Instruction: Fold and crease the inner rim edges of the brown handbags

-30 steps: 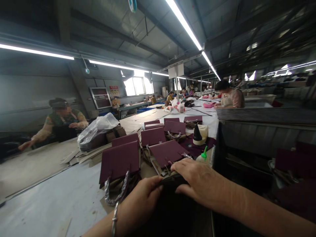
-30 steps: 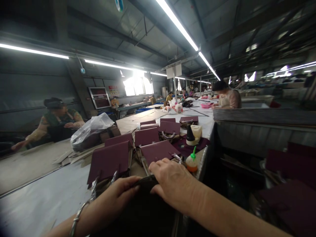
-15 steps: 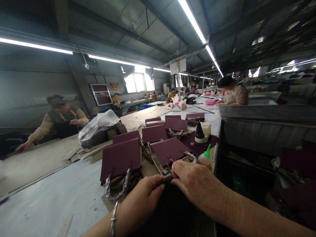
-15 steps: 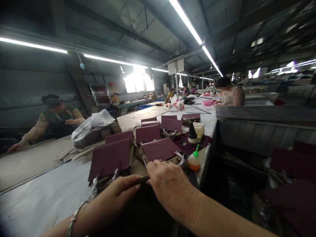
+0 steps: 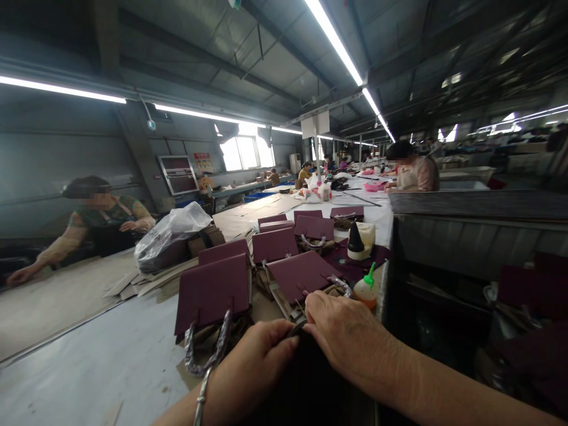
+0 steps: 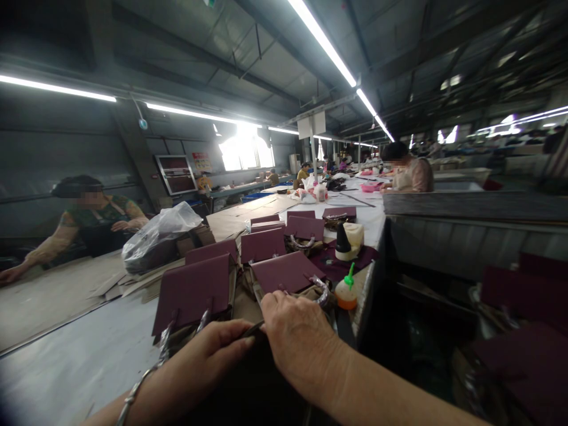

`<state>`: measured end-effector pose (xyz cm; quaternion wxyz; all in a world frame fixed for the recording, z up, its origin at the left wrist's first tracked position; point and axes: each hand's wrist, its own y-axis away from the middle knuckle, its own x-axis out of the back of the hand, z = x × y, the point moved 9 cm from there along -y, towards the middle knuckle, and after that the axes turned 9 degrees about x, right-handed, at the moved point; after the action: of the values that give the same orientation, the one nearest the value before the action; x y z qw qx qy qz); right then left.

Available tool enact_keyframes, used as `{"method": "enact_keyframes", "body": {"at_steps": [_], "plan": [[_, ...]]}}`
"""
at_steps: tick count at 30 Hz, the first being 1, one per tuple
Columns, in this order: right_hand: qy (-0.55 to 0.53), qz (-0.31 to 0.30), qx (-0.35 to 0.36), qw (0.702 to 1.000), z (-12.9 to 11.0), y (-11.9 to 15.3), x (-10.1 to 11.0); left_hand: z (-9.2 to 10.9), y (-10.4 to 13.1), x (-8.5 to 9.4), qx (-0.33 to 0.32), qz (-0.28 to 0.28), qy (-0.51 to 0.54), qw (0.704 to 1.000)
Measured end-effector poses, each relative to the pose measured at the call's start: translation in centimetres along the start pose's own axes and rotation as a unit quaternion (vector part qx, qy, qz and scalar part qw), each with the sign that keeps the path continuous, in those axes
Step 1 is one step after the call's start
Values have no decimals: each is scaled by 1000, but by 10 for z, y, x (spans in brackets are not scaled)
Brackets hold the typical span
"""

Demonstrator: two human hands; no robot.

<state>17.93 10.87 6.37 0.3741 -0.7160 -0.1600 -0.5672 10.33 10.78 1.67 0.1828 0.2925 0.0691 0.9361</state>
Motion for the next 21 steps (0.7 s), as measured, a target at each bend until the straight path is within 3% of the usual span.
{"method": "enact_keyframes", "body": {"at_steps": [6, 15, 21], "plan": [[-25, 2, -15, 1000, 3, 0, 0, -5, -10, -3, 42, -25, 25, 998], [-81, 71, 16, 994, 30, 29, 5, 4, -12, 5, 21, 37, -66, 997], [29, 61, 21, 997, 27, 35, 7, 11, -11, 5, 5, 59, -119, 991]]}}
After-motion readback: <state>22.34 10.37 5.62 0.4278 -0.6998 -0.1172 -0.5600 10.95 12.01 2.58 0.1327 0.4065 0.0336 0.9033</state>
